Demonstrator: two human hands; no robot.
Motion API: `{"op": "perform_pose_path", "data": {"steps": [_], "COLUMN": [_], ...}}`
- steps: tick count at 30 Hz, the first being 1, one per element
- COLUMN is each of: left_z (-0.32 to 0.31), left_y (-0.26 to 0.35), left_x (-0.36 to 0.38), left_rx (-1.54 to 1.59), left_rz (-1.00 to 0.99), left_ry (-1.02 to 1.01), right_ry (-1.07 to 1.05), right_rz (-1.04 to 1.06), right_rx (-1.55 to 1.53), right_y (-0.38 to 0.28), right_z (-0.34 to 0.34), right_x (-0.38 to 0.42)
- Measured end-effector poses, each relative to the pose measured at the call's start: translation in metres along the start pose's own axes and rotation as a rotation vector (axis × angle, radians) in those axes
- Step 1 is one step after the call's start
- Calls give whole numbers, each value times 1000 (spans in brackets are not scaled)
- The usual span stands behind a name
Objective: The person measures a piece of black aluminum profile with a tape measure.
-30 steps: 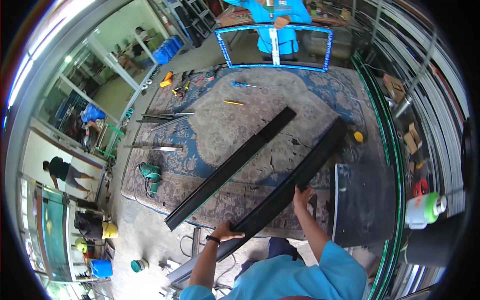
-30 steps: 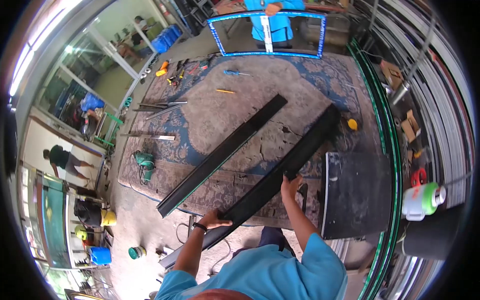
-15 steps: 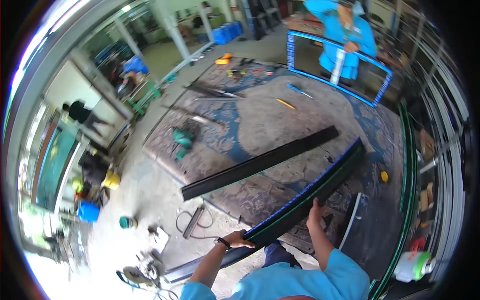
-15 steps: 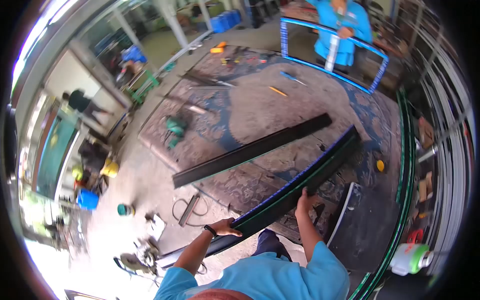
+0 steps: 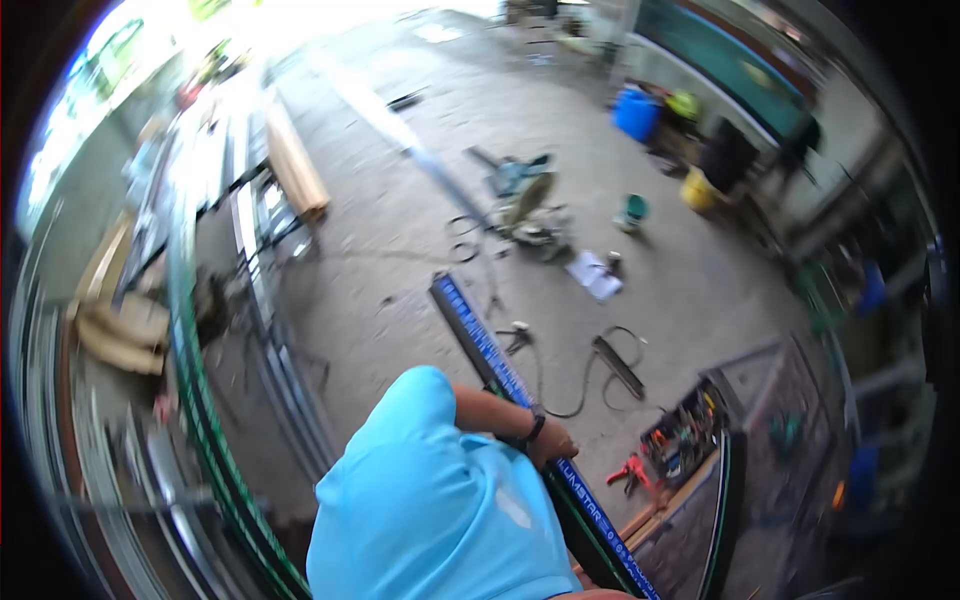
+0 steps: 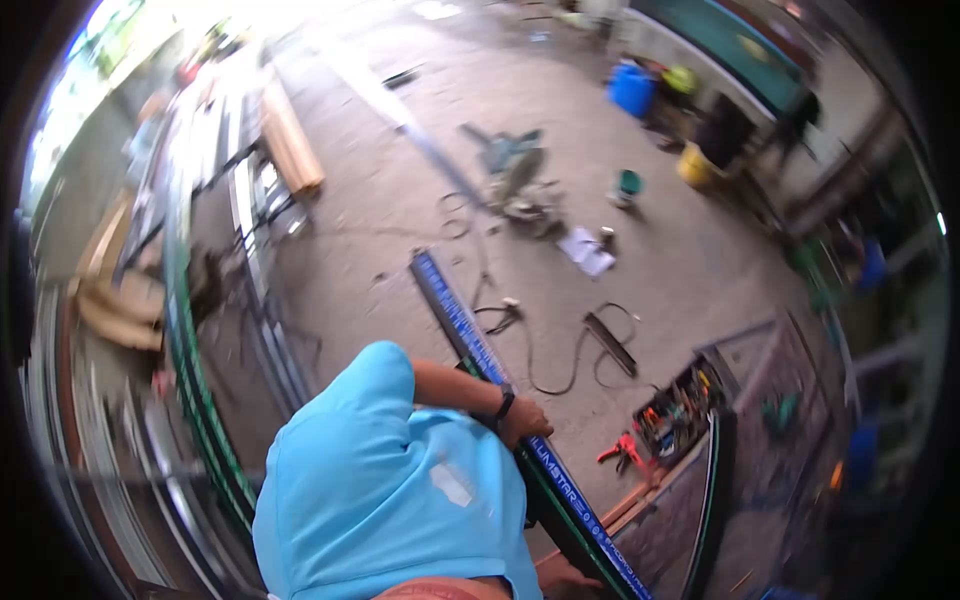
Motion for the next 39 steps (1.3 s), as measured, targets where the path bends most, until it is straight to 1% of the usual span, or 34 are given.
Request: {"op": "perform_pose_path", "data": {"steps": [2, 5, 6, 9, 12, 14, 15, 16, 18, 19, 20, 21, 22, 24, 26, 27, 28, 29, 30, 31, 32, 34, 36, 38, 39], "left_z": [10, 34, 51, 59, 57, 43, 38, 41, 44, 40, 36, 40, 48, 60, 65, 82, 87, 90, 91, 86, 89, 86, 78, 63, 54], "left_y": [-19, -54, -59, -68, -81, -103, -112, -117, -131, -146, -155, -166, -176, -184, -191, -182, -179, -178, -177, -179, -173, -170, -176, -193, -204], "left_x": [55, 140, 179, 255, 325, 363, 380, 405, 455, 480, 503, 533, 563, 619, 669, 696, 720, 742, 763, 781, 799, 829, 859, 891, 908], "left_rx": [-88, -57, -20, 52, 103, 178, 165, 151, 239, 189, 216, 232, 248, 307, 365, 399, 382, 392, 401, 423, 431, 571, 638, 695, 721], "left_rz": [100, 201, 218, 315, 404, 451, 466, 484, 605, 657, 715, 775, 835, 943, 1005, 1025, 1075, 1121, 1164, 1220, 1242, 1311, 1343, 1356, 1353], "left_ry": [65, 220, 277, 415, 593, 719, 782, 843, 870, 935, 948, 964, 974, 984, 1042, 1069, 1099, 1130, 1169, 1171, 1232, 1256, 1363, 1473, 1530], "right_ry": [-113, -252, -291, -393, -491, -559, -599, -633, -673, -642, -611, -903, -742, -798, -836, -868, -880, -817, -801, -875, -917, -1056, -1078, -1162, -1205], "right_rz": [-87, -147, -157, -240, -329, -378, -416, -444, -537, -586, -636, -692, -680, -852, -1014, -1048, -1121, -1146, -1171, -1255, -1290, -1387, -1457, -1528, -1523], "right_rx": [57, 129, 170, 227, 283, 301, 296, 301, 316, 333, 348, 395, 370, 316, 416, 467, 452, 473, 542, 520, 550, 600, 669, 729, 769], "right_y": [30, 78, 89, 142, 200, 245, 269, 298, 367, 407, 448, 489, 526, 608, 678, 703, 746, 778, 810, 849, 869, 922, 982, 1042, 1065], "right_z": [-51, -144, -186, -262, -334, -388, -417, -451, -508, -528, -549, -594, -615, -673, -718, -746, -762, -776, -789, -802, -818, -841, -853, -863, -873], "right_x": [2, 27, 47, 69, 83, 91, 96, 102, 108, 106, 105, 135, 134, 166, 204, 239, 249, 269, 287, 304, 337, 396, 442, 492, 519]}}
Point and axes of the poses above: each hand's wrist, its own x-axis away from the middle knuckle, its own z-axis out of the back of the hand, y = z × x, the point moved 10 cm from there along -x, towards the middle knuckle, and after that the axes turned 13 degrees about -z, right-handed, at the moved point
